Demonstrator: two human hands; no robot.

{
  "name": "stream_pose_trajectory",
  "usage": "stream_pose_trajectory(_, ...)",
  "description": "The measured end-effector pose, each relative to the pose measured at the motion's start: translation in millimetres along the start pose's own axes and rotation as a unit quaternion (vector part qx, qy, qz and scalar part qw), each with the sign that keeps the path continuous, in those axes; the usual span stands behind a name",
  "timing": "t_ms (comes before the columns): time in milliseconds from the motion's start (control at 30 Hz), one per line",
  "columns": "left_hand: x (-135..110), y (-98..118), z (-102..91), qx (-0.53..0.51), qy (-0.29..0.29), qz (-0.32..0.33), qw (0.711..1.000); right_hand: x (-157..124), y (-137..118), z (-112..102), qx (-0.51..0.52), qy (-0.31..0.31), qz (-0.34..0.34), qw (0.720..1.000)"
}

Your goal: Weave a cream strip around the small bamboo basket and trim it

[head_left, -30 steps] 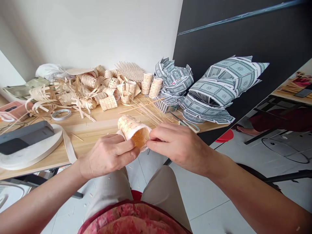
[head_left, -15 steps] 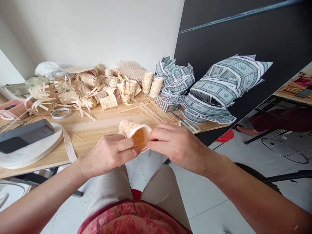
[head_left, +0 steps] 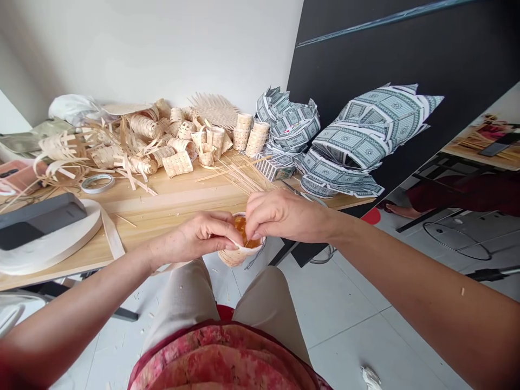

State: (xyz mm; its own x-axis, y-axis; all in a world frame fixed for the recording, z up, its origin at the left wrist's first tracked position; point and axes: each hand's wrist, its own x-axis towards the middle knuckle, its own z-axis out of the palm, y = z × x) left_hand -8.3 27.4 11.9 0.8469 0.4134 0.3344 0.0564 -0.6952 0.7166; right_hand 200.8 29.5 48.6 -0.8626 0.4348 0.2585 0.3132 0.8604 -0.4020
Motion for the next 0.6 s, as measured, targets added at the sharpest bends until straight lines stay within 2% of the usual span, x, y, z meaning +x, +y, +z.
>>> stream_pose_trajectory(233, 1, -2, 3.9, 0.013, 0.033, -0.008, 0.999, 1, 9, 15, 0.061, 0.021, -0.028, 0.997)
stream_pose_trajectory(367, 2, -7, 3.9, 0.026, 0.066, -0.012, 0.997, 3, 10, 23, 0.084, 0.038, -0.009, 0.996)
stream_pose_trajectory(600, 3, -14, -4.6, -0.017, 0.041, -0.044, 0.998, 7, 16, 9, 0.025, 0.003, 0.029, 0.999)
